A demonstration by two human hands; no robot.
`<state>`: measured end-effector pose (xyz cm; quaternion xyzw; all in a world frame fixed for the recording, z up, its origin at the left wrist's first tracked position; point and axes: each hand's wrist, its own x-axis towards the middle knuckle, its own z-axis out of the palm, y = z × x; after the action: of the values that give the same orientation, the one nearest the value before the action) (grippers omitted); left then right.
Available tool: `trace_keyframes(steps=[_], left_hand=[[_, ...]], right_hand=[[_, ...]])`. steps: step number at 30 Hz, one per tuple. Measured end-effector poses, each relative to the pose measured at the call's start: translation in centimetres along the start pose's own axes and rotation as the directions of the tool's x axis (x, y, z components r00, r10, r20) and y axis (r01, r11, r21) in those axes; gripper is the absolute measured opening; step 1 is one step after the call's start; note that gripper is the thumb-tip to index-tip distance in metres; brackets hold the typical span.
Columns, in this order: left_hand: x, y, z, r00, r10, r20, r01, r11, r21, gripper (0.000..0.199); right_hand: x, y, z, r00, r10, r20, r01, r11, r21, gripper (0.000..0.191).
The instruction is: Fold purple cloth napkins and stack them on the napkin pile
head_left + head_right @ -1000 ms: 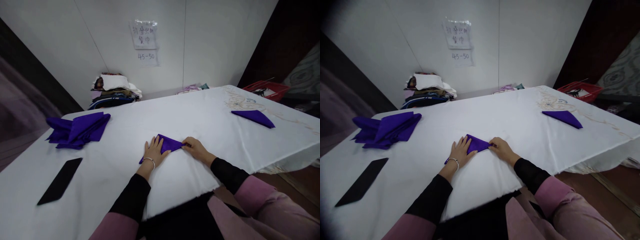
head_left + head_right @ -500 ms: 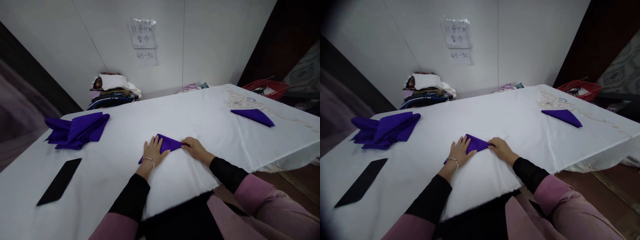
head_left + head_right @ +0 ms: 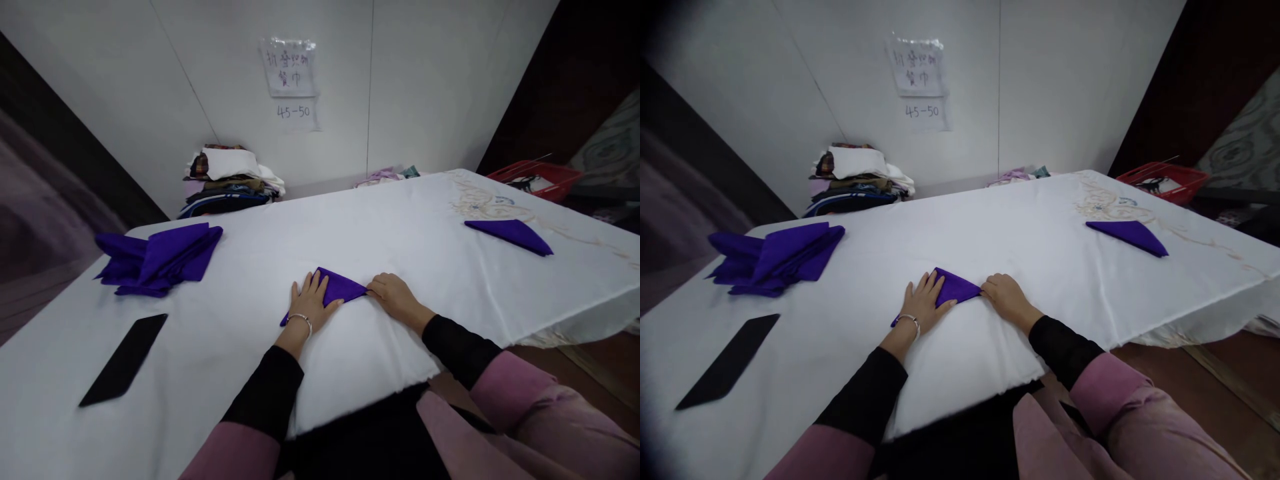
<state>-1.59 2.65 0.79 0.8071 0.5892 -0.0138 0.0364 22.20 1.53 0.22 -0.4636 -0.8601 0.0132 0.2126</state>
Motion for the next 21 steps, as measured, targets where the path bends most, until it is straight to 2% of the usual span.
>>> trace_keyframes(steps=[5, 10, 15, 21], left_hand=[[0.0, 0.1, -0.1, 1.000, -0.006, 0.011, 0.006, 1.000, -0.012, 0.080], [0.0, 0.1, -0.1, 1.000, -0.006, 0.011, 0.006, 1.000, -0.015, 0.079], [0.0, 0.1, -0.1, 1.000, -0.018, 0.003, 0.018, 0.999, -0.031, 0.076], [0.1, 0.0, 0.1, 1.000, -0.025, -0.004, 0.025, 0.999, -0.042, 0.075]], right_hand=[[0.0, -0.1, -0.2, 0.998, -0.048, 0.030, 0.052, 0.991, -0.127, 0.024], [-0.2, 0.1, 0.0, 0.997, -0.060, 0.044, 0.065, 0.989, -0.134, 0.023], [-0.4, 0.1, -0.4, 0.991, -0.079, 0.105, 0.095, 0.983, -0.159, 0.022], [-0.3, -0.6, -1.5, 0.970, -0.159, 0.185, 0.192, 0.966, -0.173, 0.020]])
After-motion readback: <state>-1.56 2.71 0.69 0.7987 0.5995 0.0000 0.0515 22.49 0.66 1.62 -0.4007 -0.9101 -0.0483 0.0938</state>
